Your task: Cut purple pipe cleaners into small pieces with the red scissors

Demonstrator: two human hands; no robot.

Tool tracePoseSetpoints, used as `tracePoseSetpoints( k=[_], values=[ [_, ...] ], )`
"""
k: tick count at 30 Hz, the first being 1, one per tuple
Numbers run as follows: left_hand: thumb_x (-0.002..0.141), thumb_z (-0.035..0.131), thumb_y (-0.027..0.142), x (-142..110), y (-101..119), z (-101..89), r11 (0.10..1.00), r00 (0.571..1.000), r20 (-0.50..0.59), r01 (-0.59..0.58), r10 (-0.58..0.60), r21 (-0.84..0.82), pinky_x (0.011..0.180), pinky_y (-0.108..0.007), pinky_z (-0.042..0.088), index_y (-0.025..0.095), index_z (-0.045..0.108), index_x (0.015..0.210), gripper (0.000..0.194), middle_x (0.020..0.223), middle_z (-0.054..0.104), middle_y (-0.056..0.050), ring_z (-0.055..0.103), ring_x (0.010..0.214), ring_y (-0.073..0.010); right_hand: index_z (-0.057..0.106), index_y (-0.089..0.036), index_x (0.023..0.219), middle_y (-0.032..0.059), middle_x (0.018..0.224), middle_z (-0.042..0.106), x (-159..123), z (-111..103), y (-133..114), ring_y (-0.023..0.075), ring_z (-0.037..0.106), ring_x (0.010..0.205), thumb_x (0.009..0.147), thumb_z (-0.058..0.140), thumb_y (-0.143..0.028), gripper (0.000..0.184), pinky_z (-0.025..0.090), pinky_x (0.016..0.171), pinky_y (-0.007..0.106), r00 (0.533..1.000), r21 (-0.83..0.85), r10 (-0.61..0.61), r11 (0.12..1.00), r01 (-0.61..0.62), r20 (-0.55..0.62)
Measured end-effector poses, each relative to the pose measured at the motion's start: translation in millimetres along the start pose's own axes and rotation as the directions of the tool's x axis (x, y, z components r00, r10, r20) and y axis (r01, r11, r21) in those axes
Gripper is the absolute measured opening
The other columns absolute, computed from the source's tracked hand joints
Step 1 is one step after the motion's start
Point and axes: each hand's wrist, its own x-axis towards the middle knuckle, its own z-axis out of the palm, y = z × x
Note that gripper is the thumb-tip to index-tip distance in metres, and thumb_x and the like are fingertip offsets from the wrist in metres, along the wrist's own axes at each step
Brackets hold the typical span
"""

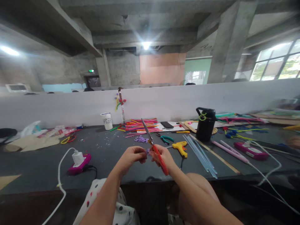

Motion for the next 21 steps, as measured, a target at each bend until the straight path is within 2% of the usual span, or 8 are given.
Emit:
tracePoseSetpoints(
  k=[5,9,12,14,19,21],
  values=[
    [0.062,0.059,0.020,1,-2,3.3,0.977,0.998,0.067,-0.007,-0.007,0.212,0.051,-0.023,0.039,0.012,0.063,0.065,0.010,0.051,0.058,0.001,0.049,0.046,-0.0097,0.048,-0.018,0.065,-0.0064,0.044,0.047,-1,0,-2,0.0055,0.037,0.033,0.064,0.044,-0.028,0.011,0.031,0.035,0.017,0.998,0.109,0.054,0.992,-0.059,0.045],
    [0.063,0.053,0.019,1,-4,3.5,0.923,0.996,0.076,-0.062,0.036,0.379,0.051,-0.024,0.040,0.013,0.064,0.067,0.012,0.053,0.058,0.001,0.051,0.048,-0.0116,0.047,-0.018,0.060,-0.0070,0.045,0.046,2,3,4,0.0066,0.041,0.039,0.058,0.045,-0.020,0.003,0.034,0.039,0.017,0.997,0.145,0.073,0.986,-0.076,0.027],
    [0.064,0.051,0.018,1,-4,4.7,0.842,0.988,0.018,-0.142,0.156,0.521,0.057,-0.025,0.040,0.015,0.062,0.066,0.012,0.060,0.060,-0.001,0.053,0.056,-0.0138,0.048,-0.017,0.058,-0.0065,0.049,0.047,6,5,11,0.0076,0.045,0.045,0.056,0.048,-0.017,0.003,0.036,0.044,0.018,0.995,0.154,0.091,0.984,-0.085,-0.033],
    [0.065,0.052,0.020,1,-4,7.2,0.769,0.967,-0.010,-0.196,0.255,0.608,0.061,-0.026,0.039,0.017,0.061,0.066,0.010,0.065,0.059,-0.002,0.052,0.062,-0.0146,0.050,-0.016,0.059,-0.0064,0.050,0.047,8,6,13,0.0080,0.046,0.047,0.057,0.049,-0.017,0.002,0.037,0.045,0.018,0.990,0.158,0.118,0.982,-0.105,-0.074],
    [0.070,0.050,0.018,2,-8,16.6,0.603,0.917,0.004,-0.267,0.400,0.752,0.060,-0.025,0.037,0.018,0.056,0.066,0.008,0.063,0.054,-0.001,0.050,0.061,-0.0144,0.051,-0.016,0.063,-0.0078,0.045,0.043,10,8,11,0.0074,0.044,0.041,0.066,0.048,-0.018,0.004,0.037,0.041,0.019,0.965,0.184,0.240,0.958,-0.218,-0.106],
    [0.071,0.048,0.015,2,-9,19.2,0.545,0.901,0.024,-0.283,0.433,0.789,0.060,-0.025,0.036,0.018,0.055,0.065,0.010,0.063,0.054,-0.001,0.049,0.062,-0.0145,0.052,-0.015,0.067,-0.0067,0.049,0.047,10,10,9,0.0081,0.047,0.043,0.071,0.049,-0.019,0.007,0.040,0.043,0.020,0.953,0.195,0.290,0.943,-0.269,-0.090]
  ],
)
